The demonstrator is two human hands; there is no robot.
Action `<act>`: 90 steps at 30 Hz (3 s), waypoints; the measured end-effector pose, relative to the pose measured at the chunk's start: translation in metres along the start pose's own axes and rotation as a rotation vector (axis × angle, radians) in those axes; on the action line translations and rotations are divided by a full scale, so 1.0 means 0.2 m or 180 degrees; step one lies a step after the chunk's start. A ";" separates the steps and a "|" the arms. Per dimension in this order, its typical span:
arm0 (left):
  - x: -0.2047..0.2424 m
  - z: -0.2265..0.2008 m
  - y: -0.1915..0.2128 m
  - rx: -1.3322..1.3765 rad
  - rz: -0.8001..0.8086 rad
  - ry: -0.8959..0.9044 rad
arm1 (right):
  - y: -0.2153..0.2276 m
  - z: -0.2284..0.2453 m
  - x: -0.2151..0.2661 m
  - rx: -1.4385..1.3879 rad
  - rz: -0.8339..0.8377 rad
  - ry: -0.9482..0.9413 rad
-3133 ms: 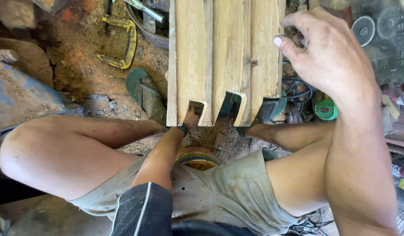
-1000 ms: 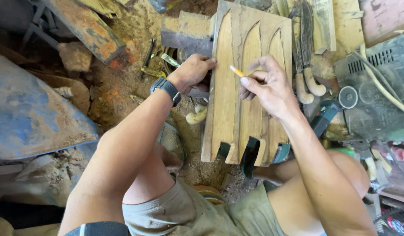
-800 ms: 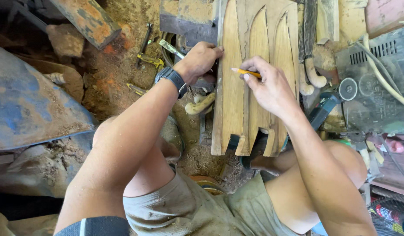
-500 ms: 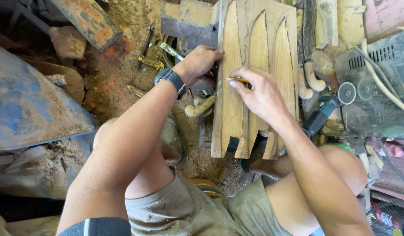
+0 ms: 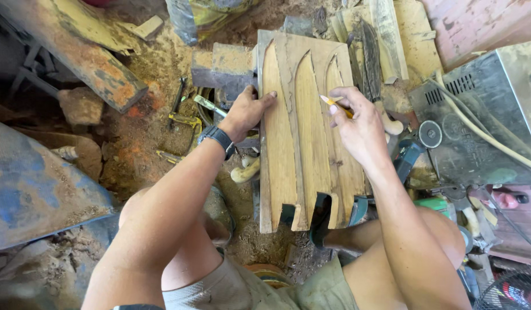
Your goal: The person places a machete on a wooden board to trace its outline, then uses a pencil to draw curved lines on the wood. The person adjusts the board's position and continues marking the wood surface.
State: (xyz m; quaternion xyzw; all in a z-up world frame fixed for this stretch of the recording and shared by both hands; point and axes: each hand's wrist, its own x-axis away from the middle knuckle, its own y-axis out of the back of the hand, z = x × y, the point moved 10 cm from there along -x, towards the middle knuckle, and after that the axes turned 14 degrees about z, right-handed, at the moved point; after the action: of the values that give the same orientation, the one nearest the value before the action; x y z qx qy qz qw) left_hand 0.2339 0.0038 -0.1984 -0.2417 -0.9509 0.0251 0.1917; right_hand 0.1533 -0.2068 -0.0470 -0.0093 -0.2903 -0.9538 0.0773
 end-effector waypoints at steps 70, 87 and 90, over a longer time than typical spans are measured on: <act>-0.03 -0.05 -0.14 -0.2859 0.1365 0.1174 | -0.25 -0.38 0.11 -0.1480 -0.0780 -0.0332; -0.07 -0.04 -0.14 -0.3139 0.1335 0.0644 | -0.23 -0.31 0.13 -0.0972 -0.0876 -0.0138; -0.07 -0.05 -0.14 -0.3143 0.1288 0.0621 | -0.24 -0.31 0.12 -0.0945 -0.0815 -0.0197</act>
State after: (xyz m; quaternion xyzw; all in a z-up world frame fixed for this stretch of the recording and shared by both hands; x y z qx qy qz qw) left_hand 0.2360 -0.0277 -0.1908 -0.4825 -0.7619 -0.4108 0.1341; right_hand 0.1238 -0.2055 -0.1232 -0.0130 -0.1476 -0.9874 -0.0558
